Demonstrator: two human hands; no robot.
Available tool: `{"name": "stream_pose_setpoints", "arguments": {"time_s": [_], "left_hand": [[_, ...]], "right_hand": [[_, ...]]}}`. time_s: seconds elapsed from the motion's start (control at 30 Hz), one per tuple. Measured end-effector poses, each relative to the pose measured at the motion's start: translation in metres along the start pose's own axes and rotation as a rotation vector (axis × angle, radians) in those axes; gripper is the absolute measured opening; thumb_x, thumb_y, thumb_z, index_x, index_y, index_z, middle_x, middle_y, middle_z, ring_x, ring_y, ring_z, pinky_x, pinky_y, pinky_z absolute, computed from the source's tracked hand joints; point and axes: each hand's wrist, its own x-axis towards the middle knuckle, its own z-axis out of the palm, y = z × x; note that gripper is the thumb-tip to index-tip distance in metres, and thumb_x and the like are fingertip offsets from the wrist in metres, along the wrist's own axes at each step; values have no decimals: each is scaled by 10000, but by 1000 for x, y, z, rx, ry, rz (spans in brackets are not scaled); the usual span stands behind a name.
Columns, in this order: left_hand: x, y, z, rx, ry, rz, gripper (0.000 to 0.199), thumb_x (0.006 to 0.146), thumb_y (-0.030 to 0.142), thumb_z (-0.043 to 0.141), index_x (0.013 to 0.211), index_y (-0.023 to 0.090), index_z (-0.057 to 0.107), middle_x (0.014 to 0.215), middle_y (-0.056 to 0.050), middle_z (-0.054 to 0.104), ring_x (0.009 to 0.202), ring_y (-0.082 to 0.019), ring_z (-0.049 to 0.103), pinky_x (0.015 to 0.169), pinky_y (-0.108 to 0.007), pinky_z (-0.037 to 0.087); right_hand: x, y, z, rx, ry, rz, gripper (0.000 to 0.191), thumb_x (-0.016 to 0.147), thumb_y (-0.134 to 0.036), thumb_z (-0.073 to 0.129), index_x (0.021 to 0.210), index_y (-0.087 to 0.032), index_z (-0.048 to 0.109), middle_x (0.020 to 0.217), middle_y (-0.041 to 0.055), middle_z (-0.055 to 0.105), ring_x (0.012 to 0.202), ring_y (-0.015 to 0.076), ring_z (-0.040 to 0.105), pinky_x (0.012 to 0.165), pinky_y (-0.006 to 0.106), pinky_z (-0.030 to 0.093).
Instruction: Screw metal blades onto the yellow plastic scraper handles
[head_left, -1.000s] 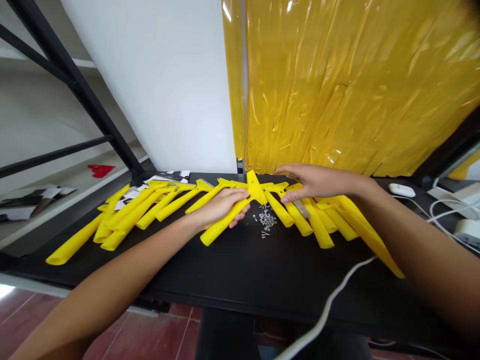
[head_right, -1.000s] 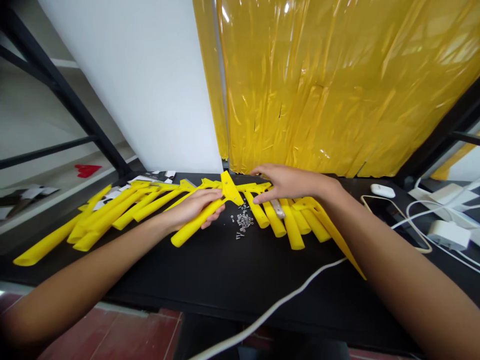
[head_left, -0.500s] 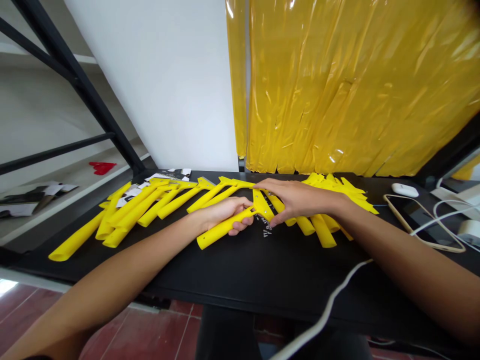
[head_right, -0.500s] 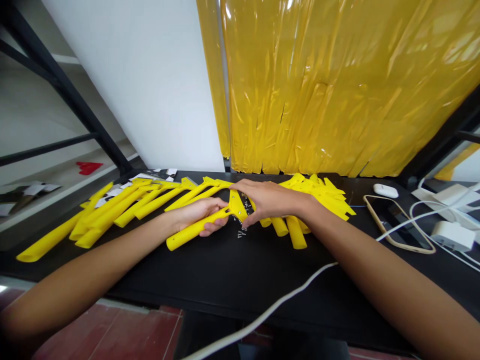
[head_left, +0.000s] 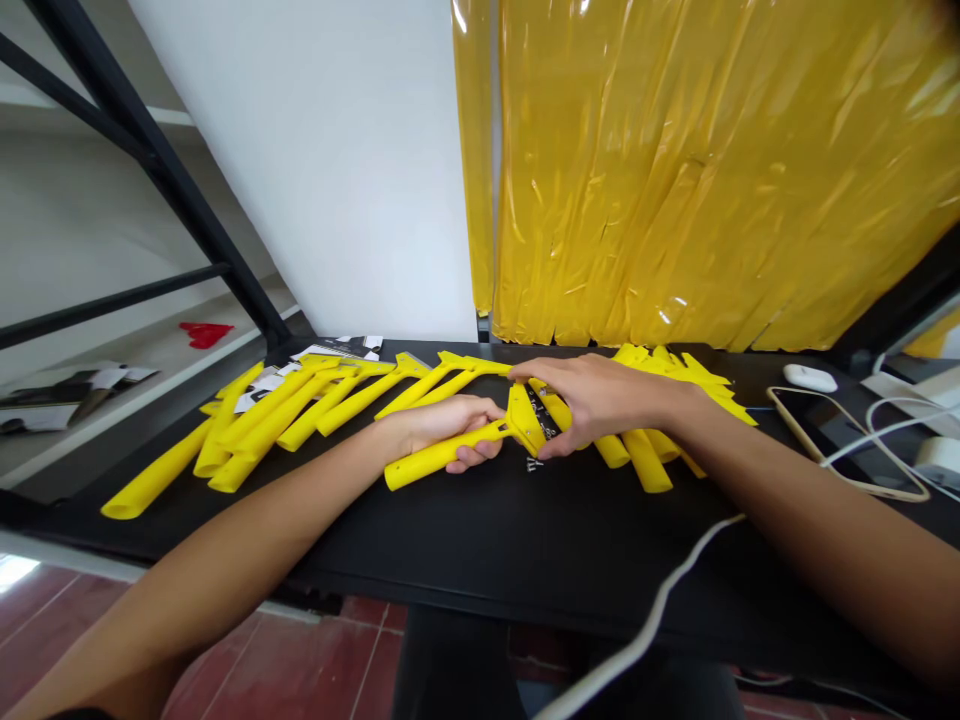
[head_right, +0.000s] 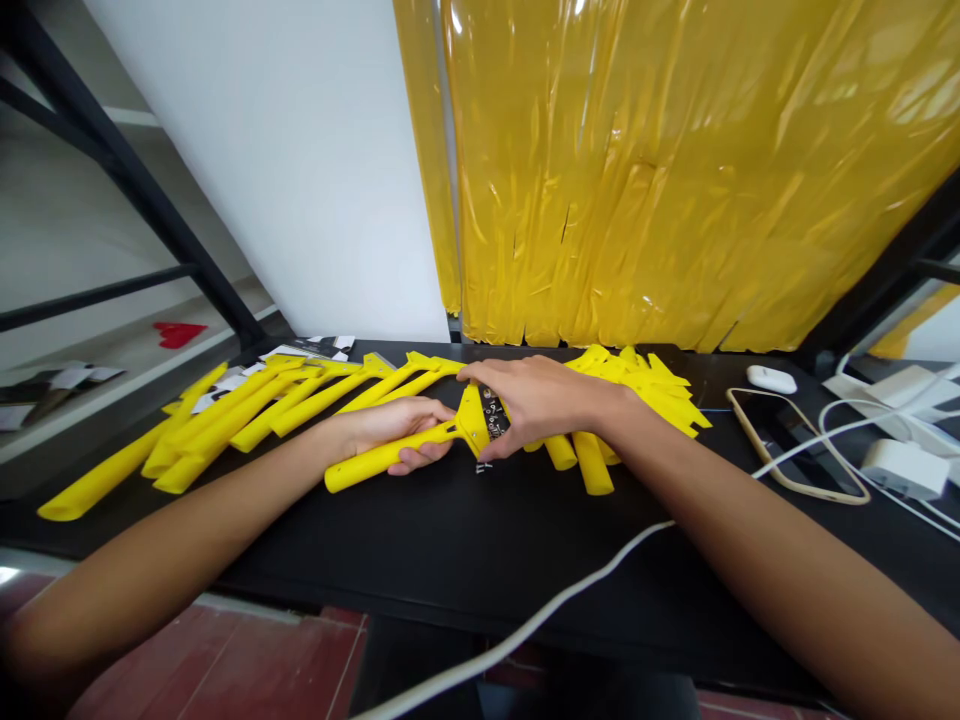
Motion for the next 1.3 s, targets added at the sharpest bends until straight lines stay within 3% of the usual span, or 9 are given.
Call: {"name": "stream_pose_setpoints", "arguments": {"time_s": [0.13,0.27,0.4,0.5,0.77,0.9,1.0,1.17,1.3], "left_hand": [[1,0,-4,31,-60,0,425,964,499,433,719,180,569,539,16,421,369,-113,353,317,-221,409],[-1,1,1,110,68,-5,469,970,572,504,710,187,565,534,38,389,365,-96,324,311,-212,381],[-6,3,10,179,188,16,495,937,670,587,977,183,665,542,70,373,373,-91,305,322,-203,371],[-7,4,13,185,220,8,542,922,733,565,954,197,635,538,73,366,373,-89,299,328,-206,366],[-3,7,6,18,160,-46,450,965,514,337,672,216,504,491,3,378,386,-117,324,342,-230,321],[-18,18,8,-14,339,168,204,929,349,466,812,196,533,675,-23,526,521,-117,462,406,-206,350],[-28,24,6,220,549,310,172,958,355,538,975,188,573,793,-30,579,627,-131,564,524,-237,456],[-24,16,-3,984,1019,345,423,949,423,602,1304,193,592,867,-41,657,712,-195,641,702,-323,493],[-14,3,-3,1313,1068,275,365,941,441,622,1204,188,641,925,-88,695,871,-282,660,769,-364,467]], "right_hand": [[-2,3,-5,50,34,1,970,738,-678,774,1543,-224,479,1523,147,595,1307,387,635,1041,493,518],[-11,17,-28,74,94,76,914,765,-673,758,1537,-269,483,1517,118,606,1306,383,638,1055,531,525],[-46,46,-65,37,202,294,840,794,-672,737,1499,-276,508,1529,117,590,1281,386,646,1051,552,534],[-88,77,-80,4,281,510,771,810,-686,719,1432,-256,573,1495,152,614,1211,394,678,1003,534,546],[-145,139,-40,126,155,638,590,825,-565,748,1294,-212,688,1366,186,711,1197,349,713,942,427,594],[-144,150,-24,181,93,651,519,879,-565,680,1279,-236,707,1385,159,709,1222,347,709,967,444,589],[-148,157,-17,195,93,590,401,947,-513,602,1211,-252,754,1322,137,750,1187,342,732,954,442,589],[-152,156,-13,207,132,637,462,960,-566,587,1228,-228,752,1317,144,751,1185,343,727,1007,460,563],[-151,142,-19,171,193,682,478,944,-612,598,1213,-243,741,1265,104,775,1054,299,753,895,397,600]]}}
